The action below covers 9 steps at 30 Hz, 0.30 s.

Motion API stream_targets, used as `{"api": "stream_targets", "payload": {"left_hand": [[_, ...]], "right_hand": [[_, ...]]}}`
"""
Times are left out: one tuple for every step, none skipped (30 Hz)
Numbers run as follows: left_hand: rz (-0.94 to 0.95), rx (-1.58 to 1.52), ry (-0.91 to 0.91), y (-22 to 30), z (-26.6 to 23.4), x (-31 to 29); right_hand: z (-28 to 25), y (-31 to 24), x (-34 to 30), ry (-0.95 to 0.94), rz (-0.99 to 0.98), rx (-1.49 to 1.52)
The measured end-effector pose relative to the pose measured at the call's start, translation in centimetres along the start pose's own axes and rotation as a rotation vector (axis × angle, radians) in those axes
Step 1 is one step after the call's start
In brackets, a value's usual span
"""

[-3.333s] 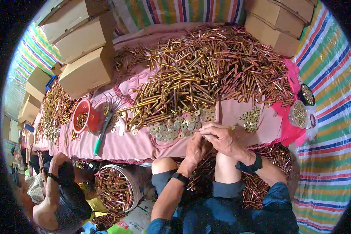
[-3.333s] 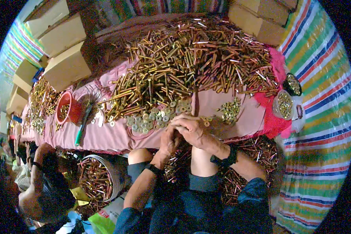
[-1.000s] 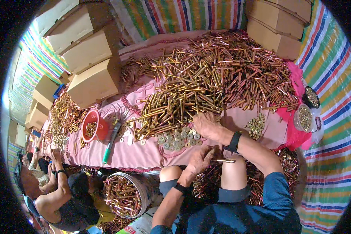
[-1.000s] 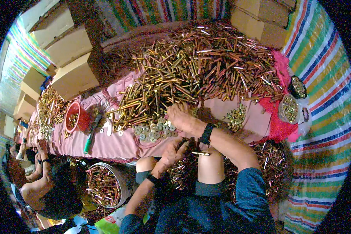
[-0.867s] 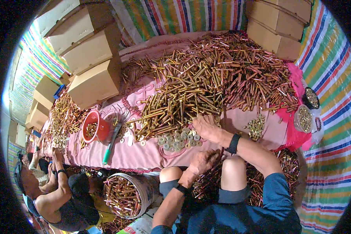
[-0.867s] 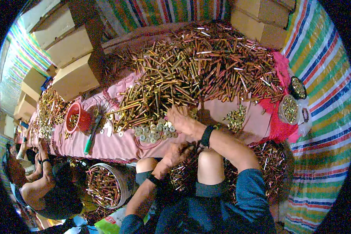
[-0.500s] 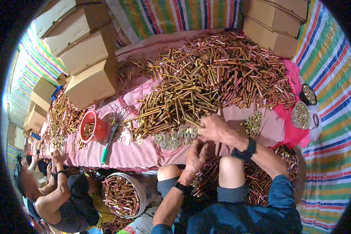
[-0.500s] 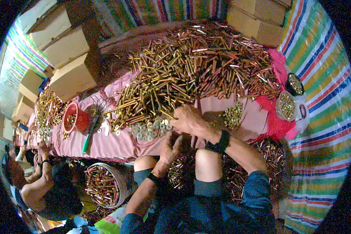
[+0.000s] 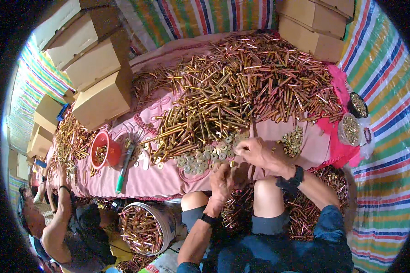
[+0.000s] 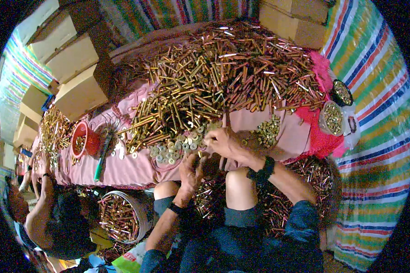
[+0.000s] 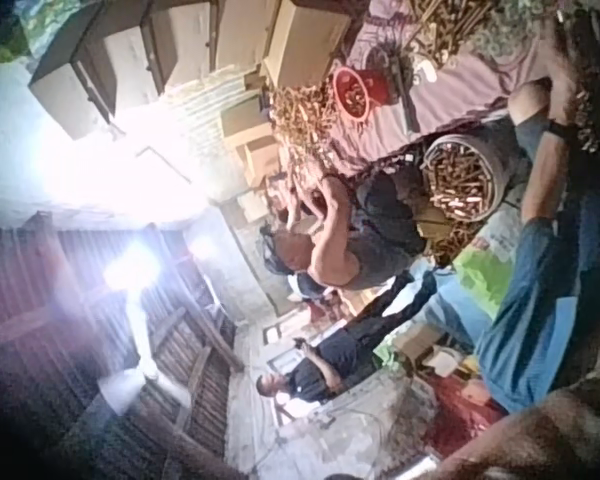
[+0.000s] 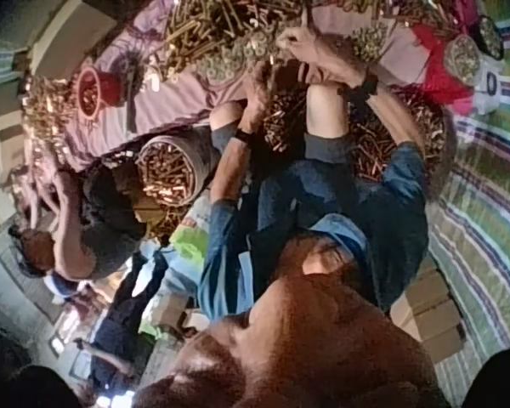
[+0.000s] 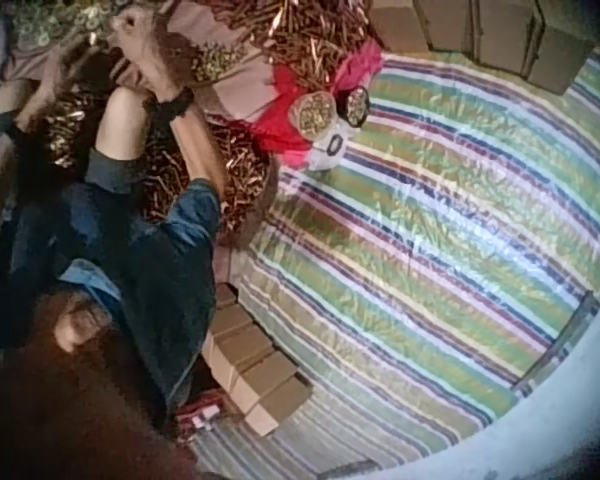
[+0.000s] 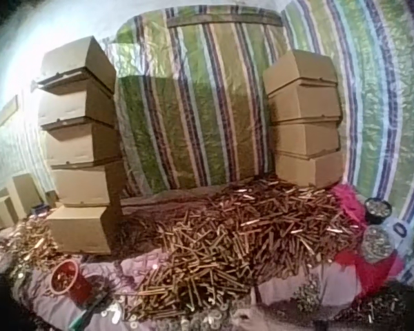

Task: Manually assembling small metal rods with washers and circular plates at a workshop table.

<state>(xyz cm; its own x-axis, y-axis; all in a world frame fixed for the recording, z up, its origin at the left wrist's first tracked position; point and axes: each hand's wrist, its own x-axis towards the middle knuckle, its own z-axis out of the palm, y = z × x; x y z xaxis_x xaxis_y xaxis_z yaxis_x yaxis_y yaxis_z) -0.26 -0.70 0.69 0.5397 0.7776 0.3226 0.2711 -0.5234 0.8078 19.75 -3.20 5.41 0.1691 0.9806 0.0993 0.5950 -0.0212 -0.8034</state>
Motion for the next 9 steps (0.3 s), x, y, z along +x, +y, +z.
{"api": "stream_targets", "payload": {"left_hand": [[-0.041, -0.036, 0.004, -0.6, -0.1, -0.1], [-0.136, -0.081, 0.013, -1.0, -0.2, -0.7], [-0.108, -0.144, 0.037, -0.4, 0.6, 0.0], [-0.1, -0.178, 0.066, -0.4, 0.6, 0.0], [-0.092, -0.211, 0.095, -0.5, 0.5, 0.0], [-0.039, -0.129, 0.108, -0.9, 0.5, 0.1], [-0.051, -0.087, 0.071, -1.2, 0.4, -0.1], [-0.063, -0.045, 0.034, -1.4, 0.4, -0.2], [-0.079, 0.0, -0.004, -1.5, 0.2, -0.4]], "right_hand": [[1.3, 0.0, 1.2, 0.047, -0.087, -0.064], [2.4, 0.0, 2.4, 0.097, -0.174, -0.128], [1.9, 0.1, 3.3, 0.167, -0.25, -0.23], [3.1, 0.4, 4.7, 0.192, -0.318, -0.272], [3.8, 0.7, 5.4, 0.153, -0.339, -0.303], [3.8, 0.1, 6.0, 0.117, -0.36, -0.345], [3.6, -0.4, 6.5, 0.08, -0.382, -0.386], [4.5, 0.7, 7.2, 0.109, -0.443, -0.408], [4.8, 0.7, 7.4, 0.105, -0.447, -0.405]]}}
